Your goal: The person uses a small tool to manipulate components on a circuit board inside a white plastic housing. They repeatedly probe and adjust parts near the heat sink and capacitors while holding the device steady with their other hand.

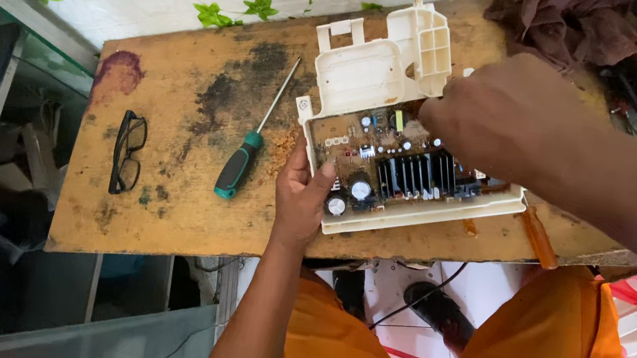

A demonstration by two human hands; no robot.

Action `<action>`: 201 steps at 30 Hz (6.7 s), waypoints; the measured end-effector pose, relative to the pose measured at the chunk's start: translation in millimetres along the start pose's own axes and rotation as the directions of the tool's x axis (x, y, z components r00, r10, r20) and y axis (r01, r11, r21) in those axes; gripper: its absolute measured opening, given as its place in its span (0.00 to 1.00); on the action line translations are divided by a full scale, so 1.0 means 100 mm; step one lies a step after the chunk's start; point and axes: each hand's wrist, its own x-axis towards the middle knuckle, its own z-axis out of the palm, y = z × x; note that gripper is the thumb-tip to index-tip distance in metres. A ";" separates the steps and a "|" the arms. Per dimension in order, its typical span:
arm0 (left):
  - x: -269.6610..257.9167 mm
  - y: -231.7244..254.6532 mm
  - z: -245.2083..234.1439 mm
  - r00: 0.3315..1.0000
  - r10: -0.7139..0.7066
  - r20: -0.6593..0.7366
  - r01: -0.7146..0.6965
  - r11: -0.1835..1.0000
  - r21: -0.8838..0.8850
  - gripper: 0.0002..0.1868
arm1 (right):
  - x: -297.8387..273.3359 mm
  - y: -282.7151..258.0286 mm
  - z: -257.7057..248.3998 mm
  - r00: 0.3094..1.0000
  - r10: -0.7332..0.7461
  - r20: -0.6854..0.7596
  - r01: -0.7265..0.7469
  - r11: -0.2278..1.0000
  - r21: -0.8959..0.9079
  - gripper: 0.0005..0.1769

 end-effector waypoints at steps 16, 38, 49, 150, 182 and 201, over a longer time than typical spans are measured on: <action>-0.02 0.22 0.14 0.998 0.068 0.012 -0.066 0.991 -0.116 0.43 | 0.21 0.25 0.15 0.997 -0.046 0.070 0.039 0.995 0.094 0.14; -0.01 0.14 0.11 0.998 0.048 0.029 -0.045 0.995 -0.092 0.43 | 0.24 0.05 -0.02 0.992 -0.056 0.114 0.044 0.994 0.105 0.12; -0.02 0.19 0.14 1.000 -0.020 -0.024 0.017 0.992 -0.124 0.45 | 0.37 0.00 -0.23 0.982 -0.090 0.167 0.065 0.987 0.148 0.19; -0.02 0.24 0.16 1.000 -0.024 -0.015 0.021 0.985 -0.171 0.39 | 0.45 -0.13 0.05 0.956 -0.284 -0.076 0.268 0.949 -0.167 0.17; 0.02 0.18 0.13 1.000 -0.008 0.000 0.008 0.990 -0.144 0.44 | 0.47 -0.08 0.03 0.971 -0.230 -0.065 0.215 0.960 -0.179 0.18; -0.03 0.25 0.13 1.000 -0.027 0.007 0.028 0.994 -0.104 0.44 | 0.37 -0.16 -0.09 0.962 -0.270 -0.041 0.258 0.947 -0.190 0.18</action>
